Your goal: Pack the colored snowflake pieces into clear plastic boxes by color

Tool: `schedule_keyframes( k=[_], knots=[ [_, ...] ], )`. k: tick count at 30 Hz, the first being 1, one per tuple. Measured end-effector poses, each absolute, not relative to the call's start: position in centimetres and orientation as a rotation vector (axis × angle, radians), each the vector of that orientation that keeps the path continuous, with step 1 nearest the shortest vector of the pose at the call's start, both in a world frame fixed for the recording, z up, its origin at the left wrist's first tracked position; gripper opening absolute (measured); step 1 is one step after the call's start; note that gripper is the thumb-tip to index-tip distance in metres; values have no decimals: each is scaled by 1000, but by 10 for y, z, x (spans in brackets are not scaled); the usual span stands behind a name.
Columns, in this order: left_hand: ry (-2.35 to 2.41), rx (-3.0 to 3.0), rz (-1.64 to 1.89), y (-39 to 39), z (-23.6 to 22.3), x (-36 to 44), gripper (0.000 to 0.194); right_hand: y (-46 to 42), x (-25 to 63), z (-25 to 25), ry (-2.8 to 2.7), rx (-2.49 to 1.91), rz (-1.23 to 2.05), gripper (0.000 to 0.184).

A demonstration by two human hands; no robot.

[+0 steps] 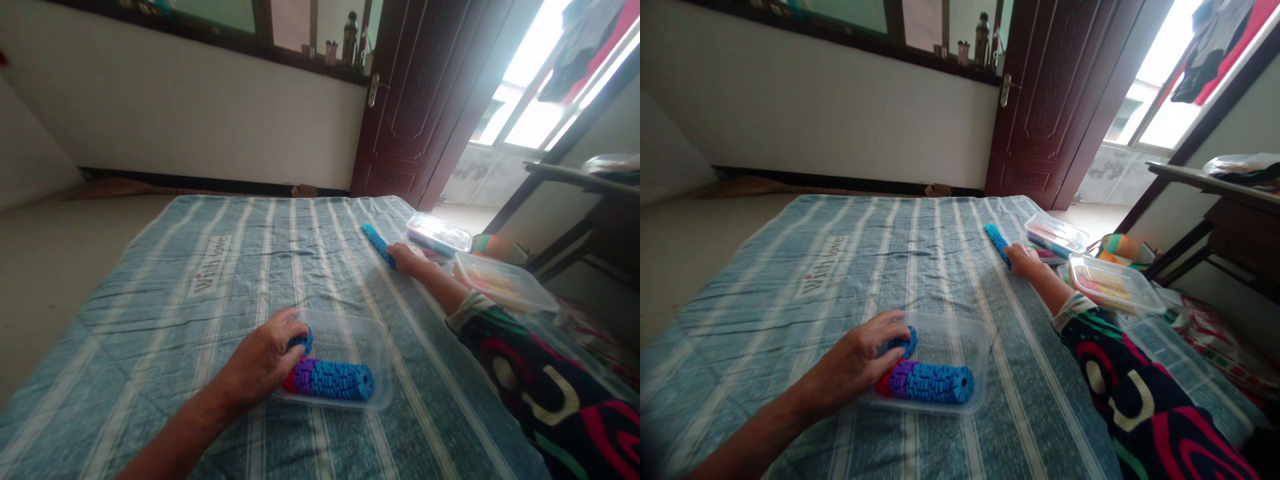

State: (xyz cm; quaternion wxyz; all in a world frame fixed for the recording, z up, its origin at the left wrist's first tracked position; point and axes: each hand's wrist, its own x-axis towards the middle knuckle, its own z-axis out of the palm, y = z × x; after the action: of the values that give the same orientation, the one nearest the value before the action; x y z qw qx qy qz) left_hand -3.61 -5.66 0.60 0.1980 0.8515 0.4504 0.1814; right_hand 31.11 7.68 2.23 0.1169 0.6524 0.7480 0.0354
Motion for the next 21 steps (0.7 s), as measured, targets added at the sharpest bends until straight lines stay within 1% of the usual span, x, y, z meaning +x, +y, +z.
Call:
schedule_keyframes(
  k=[5,11,14,16,18,19,21],
  knots=[
    [1249,2375,531,-56,6,-36,20,74,312,26,2187,1918,133,36],
    [1246,2367,518,-58,7,-34,20,64,309,41,2189,1885,114,23],
    [1266,2349,471,-60,11,-31,20,40,290,59,2388,1827,59,15],
    [1283,2337,440,-62,13,-29,19,15,268,72,2675,1632,-138,8],
    [1296,2332,414,-62,16,-28,19,-11,241,79,2866,1324,-374,3],
    [1297,2331,405,-63,16,-28,19,-22,227,81,2922,1175,-433,4],
    [1279,2335,408,-62,16,-29,18,-39,202,77,2970,1021,-438,9]
  ],
)
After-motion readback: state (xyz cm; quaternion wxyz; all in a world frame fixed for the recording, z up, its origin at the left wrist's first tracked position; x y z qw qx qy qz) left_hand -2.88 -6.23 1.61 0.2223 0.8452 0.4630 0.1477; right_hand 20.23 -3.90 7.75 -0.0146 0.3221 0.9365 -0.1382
